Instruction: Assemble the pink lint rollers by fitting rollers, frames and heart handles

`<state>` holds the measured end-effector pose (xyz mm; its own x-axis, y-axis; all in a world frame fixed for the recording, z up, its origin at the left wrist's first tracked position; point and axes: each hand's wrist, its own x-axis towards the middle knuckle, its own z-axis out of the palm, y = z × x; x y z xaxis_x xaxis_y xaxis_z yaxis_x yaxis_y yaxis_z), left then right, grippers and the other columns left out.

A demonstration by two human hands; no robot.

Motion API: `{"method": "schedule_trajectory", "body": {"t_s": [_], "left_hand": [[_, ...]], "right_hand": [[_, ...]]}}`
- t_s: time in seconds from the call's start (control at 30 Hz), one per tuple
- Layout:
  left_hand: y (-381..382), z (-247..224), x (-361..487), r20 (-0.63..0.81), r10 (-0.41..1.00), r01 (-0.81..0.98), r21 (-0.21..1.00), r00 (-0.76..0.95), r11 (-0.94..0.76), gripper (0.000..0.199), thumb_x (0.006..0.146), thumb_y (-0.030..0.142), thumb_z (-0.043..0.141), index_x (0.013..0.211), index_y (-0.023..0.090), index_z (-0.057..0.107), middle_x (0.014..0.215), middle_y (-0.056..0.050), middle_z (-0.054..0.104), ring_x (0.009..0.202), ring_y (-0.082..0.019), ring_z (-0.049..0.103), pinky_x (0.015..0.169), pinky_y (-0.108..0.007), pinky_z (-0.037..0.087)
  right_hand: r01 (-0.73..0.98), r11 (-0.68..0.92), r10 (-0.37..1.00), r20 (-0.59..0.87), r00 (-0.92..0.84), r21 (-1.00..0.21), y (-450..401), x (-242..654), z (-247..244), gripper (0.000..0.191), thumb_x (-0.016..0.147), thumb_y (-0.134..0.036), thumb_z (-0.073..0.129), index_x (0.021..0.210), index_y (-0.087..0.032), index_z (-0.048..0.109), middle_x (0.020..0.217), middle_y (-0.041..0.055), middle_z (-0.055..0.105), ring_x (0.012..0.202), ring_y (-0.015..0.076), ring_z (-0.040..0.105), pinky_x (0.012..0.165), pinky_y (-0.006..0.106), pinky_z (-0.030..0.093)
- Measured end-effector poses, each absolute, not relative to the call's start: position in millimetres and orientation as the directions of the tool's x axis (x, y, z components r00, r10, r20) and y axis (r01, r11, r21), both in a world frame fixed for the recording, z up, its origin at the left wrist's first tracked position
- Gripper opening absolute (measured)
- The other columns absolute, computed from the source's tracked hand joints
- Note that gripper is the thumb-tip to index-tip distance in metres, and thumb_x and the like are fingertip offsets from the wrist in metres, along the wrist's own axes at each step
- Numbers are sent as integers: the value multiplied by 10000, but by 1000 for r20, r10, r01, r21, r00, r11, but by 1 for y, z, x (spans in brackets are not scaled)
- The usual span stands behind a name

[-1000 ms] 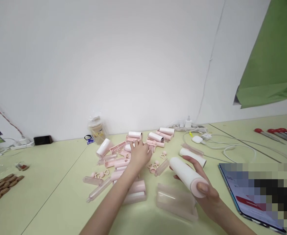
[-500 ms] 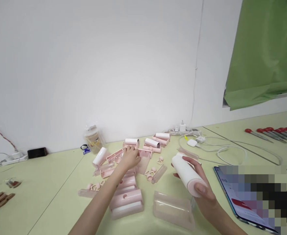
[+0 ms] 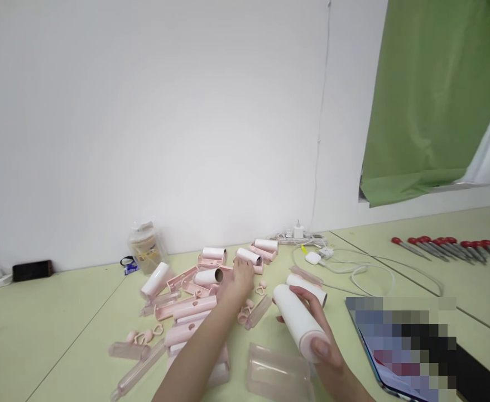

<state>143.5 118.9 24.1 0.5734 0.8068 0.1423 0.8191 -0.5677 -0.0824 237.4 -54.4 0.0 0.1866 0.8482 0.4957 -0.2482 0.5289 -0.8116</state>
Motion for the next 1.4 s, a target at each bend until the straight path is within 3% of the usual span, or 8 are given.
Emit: {"method": "schedule_trajectory", "body": {"t_s": [0.23, 0.57, 0.73, 0.93, 1.07, 1.2, 1.27, 1.4], "left_hand": [[115, 18, 134, 105, 836, 836, -192, 539, -515, 322, 863, 311, 533, 1145, 157, 512, 1164, -85, 541, 987, -214, 563, 822, -424, 484], [123, 26, 131, 70, 853, 855, -71, 518, -514, 313, 865, 311, 530, 1138, 160, 516, 1153, -80, 547, 973, -209, 569, 811, -417, 489], [127, 33, 124, 137, 824, 818, 111, 550, -565, 319, 863, 312, 532, 1145, 164, 512, 1175, -81, 535, 998, -217, 558, 829, -431, 479], [131, 47, 123, 216, 812, 681, 455, 542, -575, 300, 866, 320, 527, 1118, 156, 525, 1106, -71, 569, 933, -195, 583, 786, -400, 499], [127, 60, 124, 357, 815, 532, 624, 457, -572, 343, 827, 317, 580, 1129, 168, 516, 1180, -82, 531, 1056, -229, 522, 888, -440, 434], [112, 79, 117, 437, 837, 362, 760, 329, -539, 380, 730, 376, 660, 1024, 182, 518, 1092, -75, 565, 1074, -222, 500, 944, -355, 381], [95, 89, 110, 432, 863, 266, 827, 263, -495, 372, 802, 486, 518, 1001, 174, 481, 977, -67, 590, 949, -202, 569, 857, -330, 437], [37, 98, 93, 311, 912, 57, 940, 267, -338, 584, 852, 625, 135, 947, 154, 467, 665, -17, 569, 607, -165, 611, 599, -298, 500]], "right_hand": [[-293, 493, 870, 456, 187, -819, -65, 233, 12, 739, 549, -675, 620, 1161, -294, 457, 1114, 62, 511, 903, 255, 518, 759, 348, 452], [-299, 475, 879, 425, 218, -828, -62, 234, 9, 720, 535, -646, 645, 1145, -304, 476, 1162, 48, 449, 998, 289, 487, 775, 360, 451], [-261, 463, 883, 415, 219, -847, -60, 235, 5, 720, 568, -657, 608, 1171, -301, 441, 1194, 45, 432, 991, 282, 483, 787, 364, 442], [-226, 482, 871, 437, 223, -846, -61, 237, 8, 719, 592, -657, 589, 1182, -282, 420, 1175, 64, 453, 1022, 302, 475, 803, 390, 437], [-248, 477, 872, 419, 255, -843, -62, 238, 15, 698, 583, -655, 602, 1158, -295, 439, 1232, 60, 406, 1114, 335, 419, 833, 421, 435], [-261, 474, 873, 411, 261, -841, -64, 238, 22, 709, 555, -661, 622, 1135, -291, 454, 1239, 70, 385, 1114, 363, 415, 841, 465, 422], [-254, 486, 865, 421, 272, -836, -67, 239, 25, 722, 549, -668, 627, 1139, -289, 452, 1255, 72, 371, 1114, 371, 411, 872, 484, 389], [-226, 498, 853, 427, 299, -837, -71, 240, 28, 772, 530, -679, 636, 1163, -281, 445, 1240, 84, 393, 1113, 382, 393, 893, 490, 342]]}}
